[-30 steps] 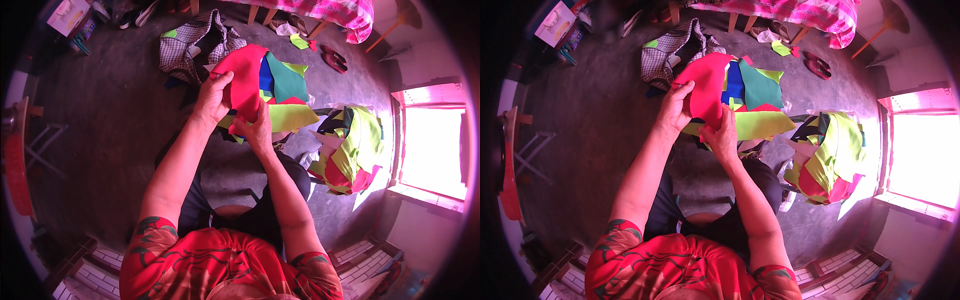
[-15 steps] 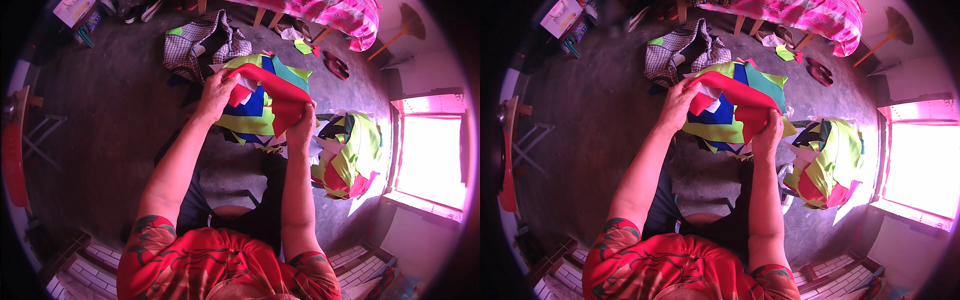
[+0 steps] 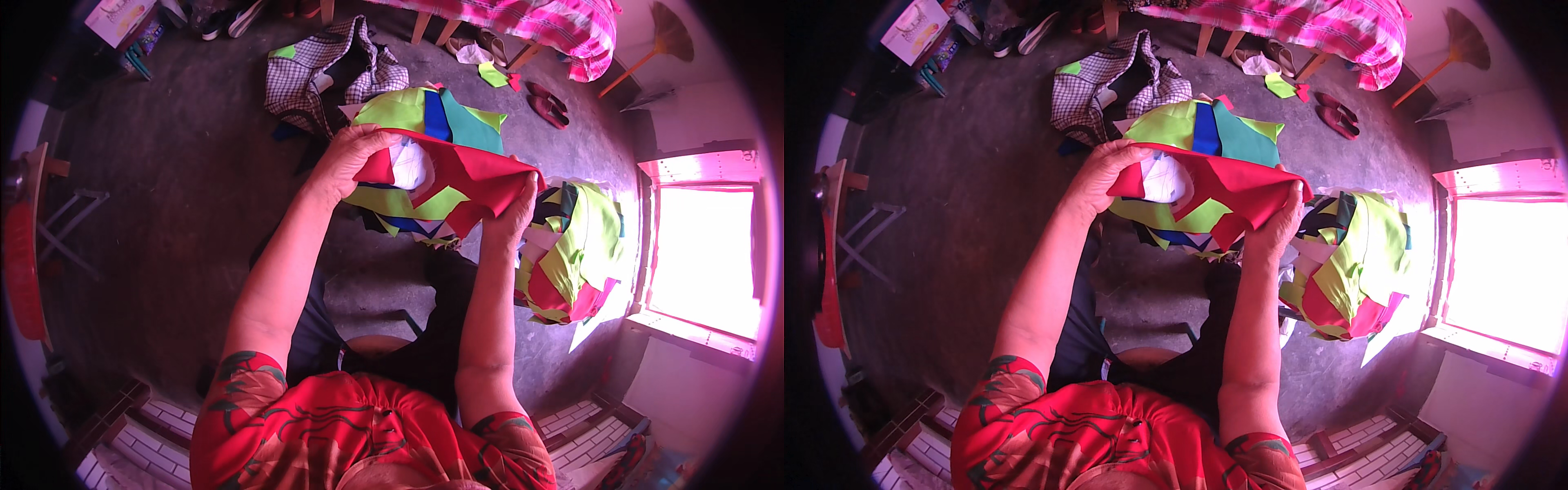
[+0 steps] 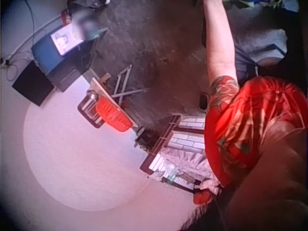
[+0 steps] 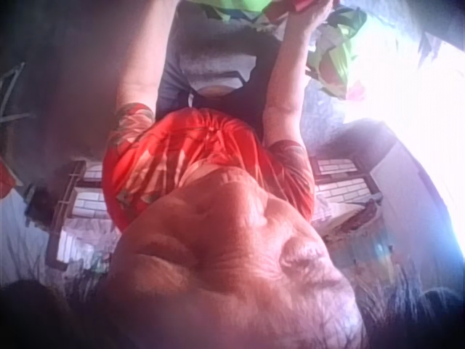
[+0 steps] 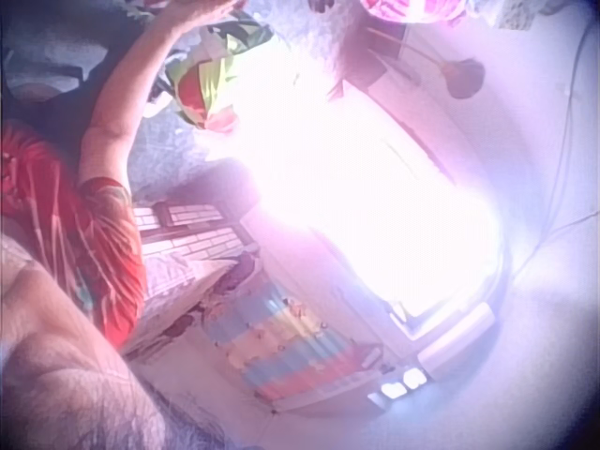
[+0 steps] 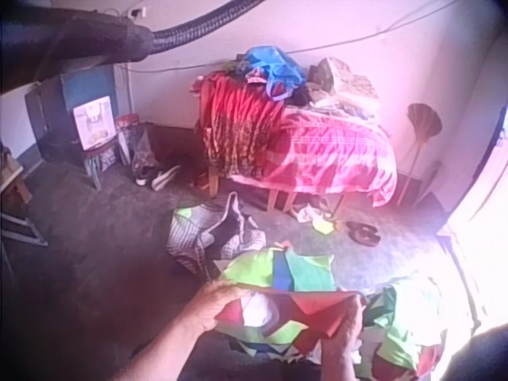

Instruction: The person sits on the floor and sorts through a pile of colorful fabric pieces, picking up individual pieces, unfolding them, and placing them into separate stacks. The person handles red, green, blue, and patterned fabric pieces by hand.

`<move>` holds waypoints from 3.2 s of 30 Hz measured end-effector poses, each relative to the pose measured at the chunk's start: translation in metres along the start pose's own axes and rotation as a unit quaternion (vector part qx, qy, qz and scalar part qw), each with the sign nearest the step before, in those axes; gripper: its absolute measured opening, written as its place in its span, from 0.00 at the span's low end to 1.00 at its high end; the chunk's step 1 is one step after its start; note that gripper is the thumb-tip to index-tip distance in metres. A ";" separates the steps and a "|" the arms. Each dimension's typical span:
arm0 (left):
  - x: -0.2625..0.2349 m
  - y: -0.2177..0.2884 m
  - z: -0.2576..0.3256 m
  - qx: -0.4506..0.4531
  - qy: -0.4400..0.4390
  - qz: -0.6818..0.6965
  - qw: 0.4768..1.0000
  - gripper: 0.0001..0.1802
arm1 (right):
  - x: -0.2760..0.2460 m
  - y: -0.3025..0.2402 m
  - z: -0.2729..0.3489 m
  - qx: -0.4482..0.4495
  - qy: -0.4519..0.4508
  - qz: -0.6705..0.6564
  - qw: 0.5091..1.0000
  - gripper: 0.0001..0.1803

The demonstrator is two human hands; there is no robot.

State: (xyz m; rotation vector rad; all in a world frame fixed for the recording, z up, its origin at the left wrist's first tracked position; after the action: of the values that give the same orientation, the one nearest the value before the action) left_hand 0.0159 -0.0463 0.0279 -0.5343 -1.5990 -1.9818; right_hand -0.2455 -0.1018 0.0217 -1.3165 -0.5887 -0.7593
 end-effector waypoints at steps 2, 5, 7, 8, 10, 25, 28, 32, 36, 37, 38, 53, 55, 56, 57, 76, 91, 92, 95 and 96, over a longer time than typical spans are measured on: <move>0.009 0.001 0.003 -0.037 -0.007 0.039 0.999 0.12 | 0.009 0.000 0.003 -0.034 -0.007 0.051 0.998 0.12; 0.012 0.001 0.005 -0.042 -0.009 0.031 0.999 0.15 | 0.017 0.004 0.007 -0.067 -0.047 0.143 0.986 0.12; 0.009 0.001 0.007 -0.086 -0.021 0.013 0.996 0.15 | 0.038 0.012 0.019 -0.089 -0.106 0.187 0.973 0.20; 0.007 0.001 0.009 -0.107 -0.027 0.003 0.994 0.15 | 0.046 0.018 0.026 -0.095 -0.142 0.222 0.960 0.22; 0.009 -0.001 0.008 -0.101 -0.010 0.005 0.995 0.15 | 0.058 0.028 0.036 -0.106 -0.214 0.290 0.927 0.25; 0.024 -0.014 0.009 -0.056 -0.085 -0.159 0.982 0.17 | 0.068 0.064 0.058 -0.074 -0.243 0.501 0.828 0.14; 0.028 -0.011 0.009 -0.034 -0.088 -0.164 0.982 0.18 | 0.068 0.065 0.058 -0.051 -0.236 0.473 0.847 0.12; 0.026 -0.010 0.010 -0.046 -0.097 -0.151 0.983 0.19 | 0.065 0.068 0.056 -0.017 -0.230 0.401 0.887 0.09; 0.022 -0.013 0.004 0.015 -0.087 -0.175 0.981 0.22 | 0.053 0.074 0.048 0.034 -0.212 0.314 0.925 0.09; 0.024 -0.011 0.003 0.038 -0.086 -0.178 0.980 0.22 | 0.051 0.074 0.047 0.030 -0.205 0.306 0.929 0.09; 0.024 -0.012 0.003 0.022 -0.083 -0.166 0.982 0.22 | 0.048 0.075 0.046 0.051 -0.196 0.300 0.932 0.10; 0.018 0.001 0.004 0.066 -0.026 -0.208 0.976 0.18 | 0.045 0.065 0.041 0.091 -0.126 0.064 0.986 0.09; 0.005 0.000 0.001 0.067 0.037 -0.218 0.973 0.16 | 0.038 0.063 0.036 0.094 -0.104 0.009 0.990 0.11; 0.002 0.000 0.001 0.076 0.055 -0.184 0.978 0.16 | 0.034 0.060 0.033 0.096 -0.093 -0.019 0.991 0.13; -0.002 -0.001 0.002 0.086 0.073 -0.150 0.982 0.15 | 0.030 0.059 0.031 0.107 -0.096 -0.005 0.990 0.20; -0.028 0.018 0.001 0.138 0.171 0.010 0.975 0.10 | 0.013 0.027 0.014 -0.003 0.003 0.140 0.990 0.12; -0.001 0.024 0.006 0.040 -0.078 0.150 0.985 0.11 | 0.014 0.033 0.007 0.094 -0.101 -0.014 0.990 0.21; 0.006 0.025 0.009 0.031 -0.068 0.083 0.994 0.12 | 0.019 0.036 0.011 0.101 -0.105 -0.007 0.989 0.21; 0.016 0.008 0.008 -0.016 -0.113 -0.040 0.993 0.19 | 0.028 0.039 0.015 0.104 -0.137 0.028 0.985 0.18; 0.024 0.005 0.011 -0.020 -0.134 -0.070 0.988 0.21 | 0.032 0.040 0.017 0.106 -0.148 0.040 0.983 0.17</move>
State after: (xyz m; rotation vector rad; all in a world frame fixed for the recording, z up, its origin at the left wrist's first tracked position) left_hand 0.0004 -0.0398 0.0490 -0.7478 -1.8036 -2.1217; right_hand -0.1942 -0.0868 0.0237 -1.2544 -0.8255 -0.4244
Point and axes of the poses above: each hand's wrist, its own z-axis away from the middle knuckle, its own x-axis out of the palm, y = z × x, the point moved 5 cm from there along -z, towards the middle knuckle, and after that the axes turned 2 degrees about -y, right-handed, at the moved point
